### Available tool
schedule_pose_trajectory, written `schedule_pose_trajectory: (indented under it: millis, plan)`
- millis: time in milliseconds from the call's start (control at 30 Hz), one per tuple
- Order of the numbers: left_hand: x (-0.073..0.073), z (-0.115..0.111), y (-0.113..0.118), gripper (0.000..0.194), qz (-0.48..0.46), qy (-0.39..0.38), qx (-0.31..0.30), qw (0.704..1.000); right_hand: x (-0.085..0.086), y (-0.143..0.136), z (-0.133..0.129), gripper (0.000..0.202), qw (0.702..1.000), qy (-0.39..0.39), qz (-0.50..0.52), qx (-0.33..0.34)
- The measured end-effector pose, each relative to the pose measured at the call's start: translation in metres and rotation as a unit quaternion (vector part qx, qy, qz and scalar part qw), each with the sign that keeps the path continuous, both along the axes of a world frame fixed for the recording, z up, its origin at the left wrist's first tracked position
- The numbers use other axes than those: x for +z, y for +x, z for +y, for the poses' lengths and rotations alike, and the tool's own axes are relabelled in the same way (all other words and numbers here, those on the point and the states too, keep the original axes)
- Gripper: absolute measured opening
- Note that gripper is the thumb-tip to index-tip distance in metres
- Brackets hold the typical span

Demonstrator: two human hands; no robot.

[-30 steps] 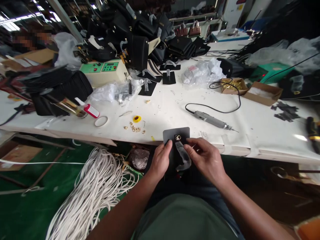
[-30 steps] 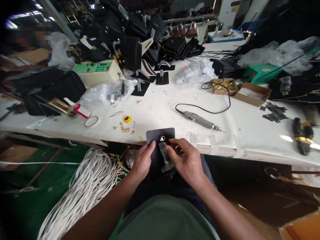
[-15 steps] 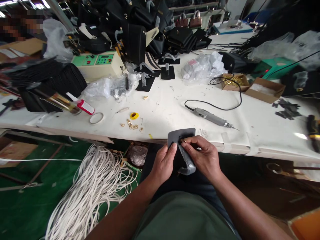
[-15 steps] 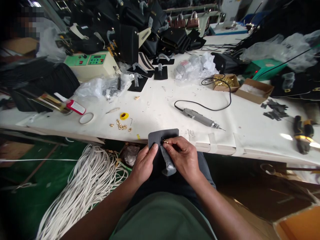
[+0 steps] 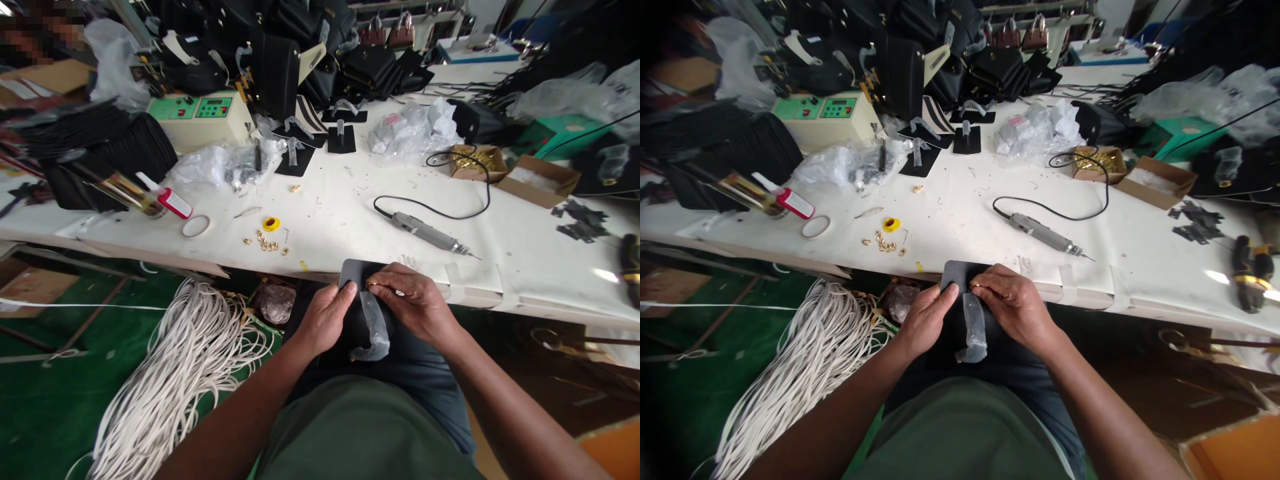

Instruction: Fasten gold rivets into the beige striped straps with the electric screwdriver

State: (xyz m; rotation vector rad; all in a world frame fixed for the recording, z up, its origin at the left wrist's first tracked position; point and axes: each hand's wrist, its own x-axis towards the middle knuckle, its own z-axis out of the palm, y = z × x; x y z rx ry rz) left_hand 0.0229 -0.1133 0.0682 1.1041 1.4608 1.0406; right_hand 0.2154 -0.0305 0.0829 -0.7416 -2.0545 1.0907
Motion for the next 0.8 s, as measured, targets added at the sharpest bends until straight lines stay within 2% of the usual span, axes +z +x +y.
schedule_pose_trajectory:
  millis: [67,133,233,400,467,533,633,700,800]
  plan:
    - [0.0,0.001,-0.002,0.048,-0.004,-0.007,-0.012,1.0,0.001,0.002,0.004,0.016,0.999,-0.018,-0.007,0.029]
    - [0.001,0.002,-0.002,0.048,-0.008,-0.012,-0.008,1.0,0.002,0.003,0.006,0.015,0.999,-0.04,-0.003,0.025]
    - [0.006,0.005,0.001,0.046,-0.035,-0.001,0.002,0.999,0.001,0.002,0.002,0.014,0.996,-0.086,0.018,-0.032]
    - [0.013,0.008,0.009,0.046,-0.076,-0.002,0.001,0.997,-0.004,-0.002,-0.005,0.025,0.972,-0.194,0.066,-0.119]
    - [0.014,0.008,0.011,0.045,-0.082,-0.002,0.006,0.997,-0.006,-0.003,-0.004,0.028,0.963,-0.211,0.089,-0.142]
    - [0.014,0.008,0.012,0.044,-0.111,0.002,0.016,0.994,-0.006,-0.002,-0.003,0.03,0.956,-0.195,0.107,-0.191]
    - [0.011,0.012,0.013,0.045,-0.184,0.004,0.059,0.981,-0.005,0.004,-0.005,0.037,0.946,-0.162,0.09,-0.267]
    - [0.008,0.017,0.012,0.043,-0.232,0.006,0.107,0.967,-0.006,0.009,-0.011,0.041,0.943,-0.198,0.065,-0.26]
    - [0.006,0.023,0.012,0.041,-0.304,0.006,0.157,0.94,-0.012,0.012,-0.019,0.038,0.925,-0.303,0.07,-0.218]
